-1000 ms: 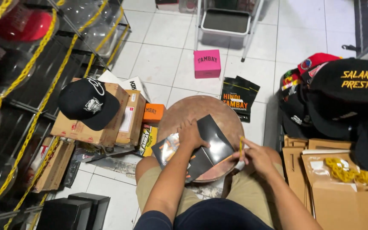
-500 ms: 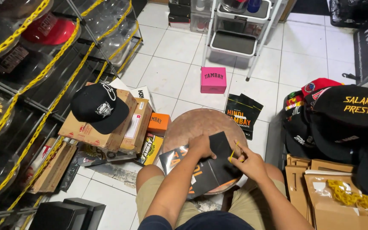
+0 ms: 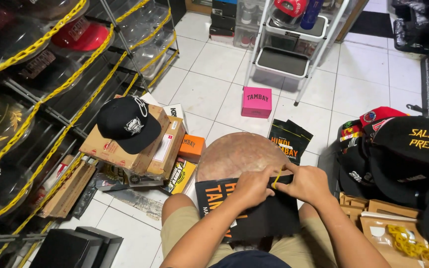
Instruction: Unboxing and displaying various merchandise including baseball caps and sticker packs.
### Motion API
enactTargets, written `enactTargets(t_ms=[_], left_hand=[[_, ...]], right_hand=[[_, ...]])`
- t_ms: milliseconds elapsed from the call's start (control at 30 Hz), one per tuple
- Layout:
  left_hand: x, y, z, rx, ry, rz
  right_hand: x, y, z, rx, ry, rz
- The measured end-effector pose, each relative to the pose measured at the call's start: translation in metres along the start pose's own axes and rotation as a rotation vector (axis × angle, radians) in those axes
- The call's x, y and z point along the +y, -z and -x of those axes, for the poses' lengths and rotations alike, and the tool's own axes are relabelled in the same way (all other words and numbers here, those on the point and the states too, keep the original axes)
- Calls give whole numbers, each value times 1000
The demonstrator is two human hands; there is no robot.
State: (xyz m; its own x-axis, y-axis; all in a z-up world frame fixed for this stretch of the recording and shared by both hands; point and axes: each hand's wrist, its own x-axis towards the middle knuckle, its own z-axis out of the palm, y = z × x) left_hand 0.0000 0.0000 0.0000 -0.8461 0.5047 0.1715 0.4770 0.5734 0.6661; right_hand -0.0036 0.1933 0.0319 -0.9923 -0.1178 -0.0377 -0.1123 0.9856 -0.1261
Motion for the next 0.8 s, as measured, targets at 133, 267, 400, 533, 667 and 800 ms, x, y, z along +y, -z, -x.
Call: enactTargets(t_ms=[133,267,400,533,667,800], left_hand=[[16,14,11,71,-215,-1],[22,18,17,72,-201,5],[26,20,26,125,-168,60],[25,25,33,202,-232,74],[22,36,33,174,-170,63],[19,57,37,298,-133,63]], right_hand=[[-11,24,12,32,34,-20],[-21,36,20,57,81,-10],[-27,36,27,146,116,-105],[-35,36,34,62,39,-121],[-46,45,42,-22,-43,-50],[-42,48,45,-156,-287,-148]])
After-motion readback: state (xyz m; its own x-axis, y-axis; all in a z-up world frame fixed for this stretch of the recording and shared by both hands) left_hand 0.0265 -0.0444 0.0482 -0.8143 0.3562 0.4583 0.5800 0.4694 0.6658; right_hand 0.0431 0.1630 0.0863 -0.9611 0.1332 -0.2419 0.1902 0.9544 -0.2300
